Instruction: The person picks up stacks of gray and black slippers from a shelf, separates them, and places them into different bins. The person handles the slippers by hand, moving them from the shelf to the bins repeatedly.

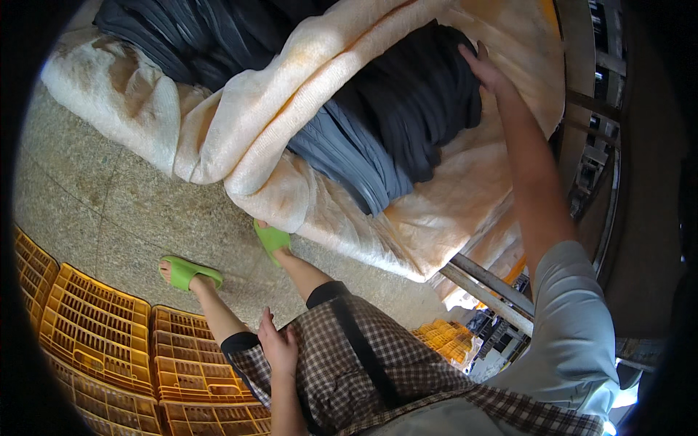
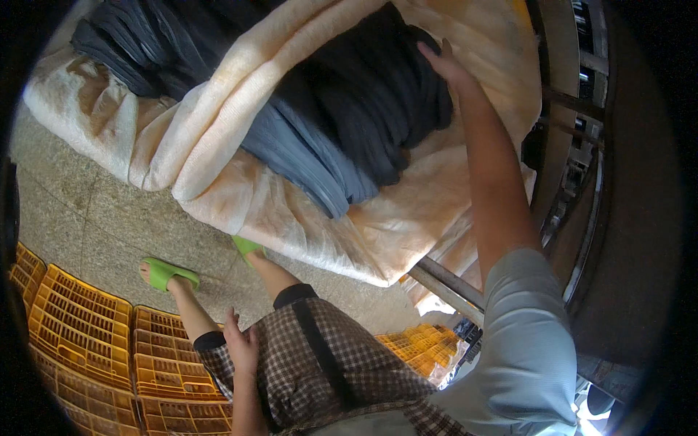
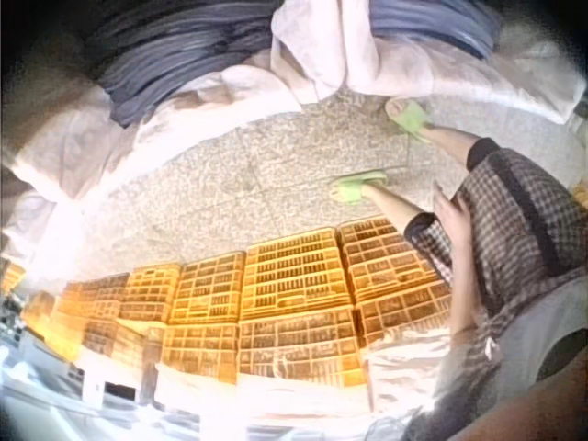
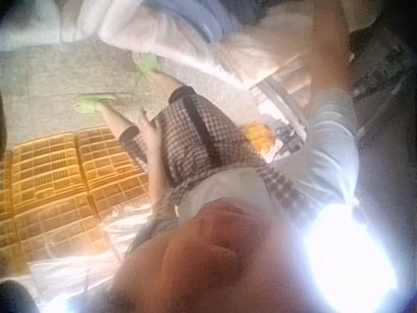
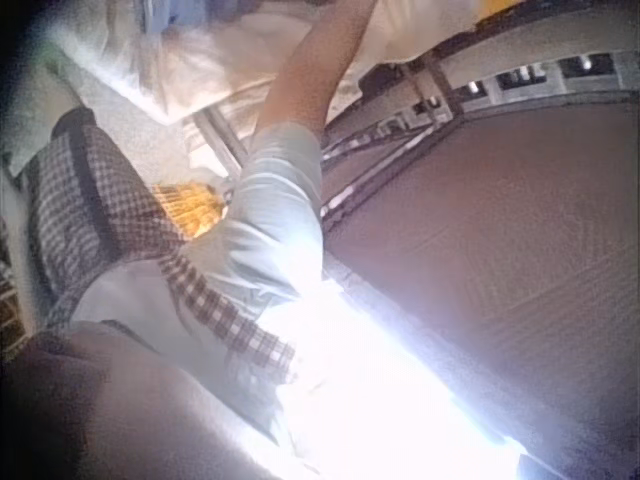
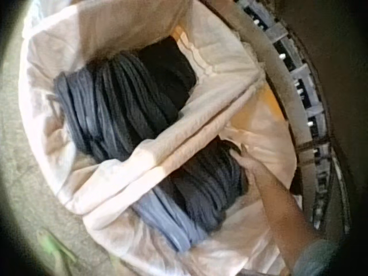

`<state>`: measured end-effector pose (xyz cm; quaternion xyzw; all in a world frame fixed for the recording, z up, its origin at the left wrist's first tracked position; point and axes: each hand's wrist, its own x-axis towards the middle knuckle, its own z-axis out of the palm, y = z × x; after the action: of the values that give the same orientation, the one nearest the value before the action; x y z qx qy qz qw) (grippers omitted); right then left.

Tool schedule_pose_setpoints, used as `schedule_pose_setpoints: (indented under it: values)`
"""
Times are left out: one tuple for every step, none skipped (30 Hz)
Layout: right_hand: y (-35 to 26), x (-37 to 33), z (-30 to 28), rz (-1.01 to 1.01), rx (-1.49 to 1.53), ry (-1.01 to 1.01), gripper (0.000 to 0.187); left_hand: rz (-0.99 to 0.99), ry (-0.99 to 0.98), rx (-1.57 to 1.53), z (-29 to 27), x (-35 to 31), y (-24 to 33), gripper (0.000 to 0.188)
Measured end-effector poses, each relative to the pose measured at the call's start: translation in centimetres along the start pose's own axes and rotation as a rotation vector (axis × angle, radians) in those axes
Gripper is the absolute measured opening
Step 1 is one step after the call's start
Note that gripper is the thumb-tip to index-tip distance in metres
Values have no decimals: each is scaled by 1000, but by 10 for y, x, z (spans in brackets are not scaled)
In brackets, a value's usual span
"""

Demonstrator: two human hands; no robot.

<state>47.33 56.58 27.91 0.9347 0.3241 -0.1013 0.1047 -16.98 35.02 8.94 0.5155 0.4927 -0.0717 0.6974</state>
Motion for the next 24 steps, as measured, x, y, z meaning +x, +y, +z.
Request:
schedule_pose_setpoints:
  values:
    - [4, 1, 4, 17, 68, 56, 108, 21, 8, 24, 1, 1, 1, 64]
    - [10, -3, 11, -54, -61, 39, 104, 44, 14, 26, 0, 3, 1, 64]
    - [12, 1, 17, -41, -79, 71, 105, 58, 24, 23, -2, 4, 1, 64]
    - [12, 5, 22, -4, -105, 89, 106, 51, 52, -2, -6, 6, 1, 64]
    - [13, 7, 24, 37, -130, 104, 107, 32, 42, -5, -10, 7, 0, 64]
    - [12, 10, 25, 77, -137, 73, 107, 15, 48, -22, -17, 7, -1, 63]
    - [11, 10, 26, 91, -183, 77, 106, 2, 58, -65, -24, 7, -3, 63]
    - [8, 7, 27, 98, -214, 102, 105, 18, 86, -44, -33, 6, -4, 63]
    - [3, 2, 27, 105, -248, 130, 104, -1, 91, -37, -43, 4, -6, 63]
    - [-3, -11, 27, 28, -298, 254, 96, -16, 94, -32, -55, 0, -8, 62]
    - [-13, -27, 30, -30, -349, 375, 88, 2, 115, -42, -69, -2, -10, 62]
    - [-25, -47, 34, -100, -246, 451, 78, -8, 129, -31, -83, -6, -11, 62]
    - [-42, -71, 38, -155, -145, 519, 67, 14, 161, -37, -98, -11, -12, 62]
    - [-63, -100, 45, -164, 15, 501, 60, 38, 197, -44, -114, -16, -12, 62]
    - [-88, -133, 54, -157, 185, 475, 54, 42, 214, -67, -130, -21, -10, 63]
    - [-118, -169, 57, -156, 260, 378, 51, 48, 234, -90, -149, -28, -9, 63]
    - [-152, -212, 62, -198, 349, 252, 43, 38, 249, -116, -170, -36, -8, 63]
    - [-184, -250, 59, -256, 364, 22, 33, 93, 308, -120, -189, -41, -4, 65]
    - [-220, -289, 47, -584, 159, -45, 28, 98, 333, -127, -209, -51, 0, 65]
    - [-257, -326, 38, -813, 108, -74, 24, 118, 357, -183, -229, -59, 4, 65]
    - [-291, -361, 22, -927, 33, -273, 21, 97, 352, -262, -250, -71, 9, 65]
    - [-324, -393, 11, -1116, 20, -278, 20, 128, 388, -234, -270, -84, 12, 65]
    - [-357, -417, -3, -1333, 13, -251, 19, 190, 436, -205, -290, -96, 15, 66]
    - [-386, -439, -22, -1352, 40, -312, 21, 176, 448, -192, -311, -109, 15, 66]
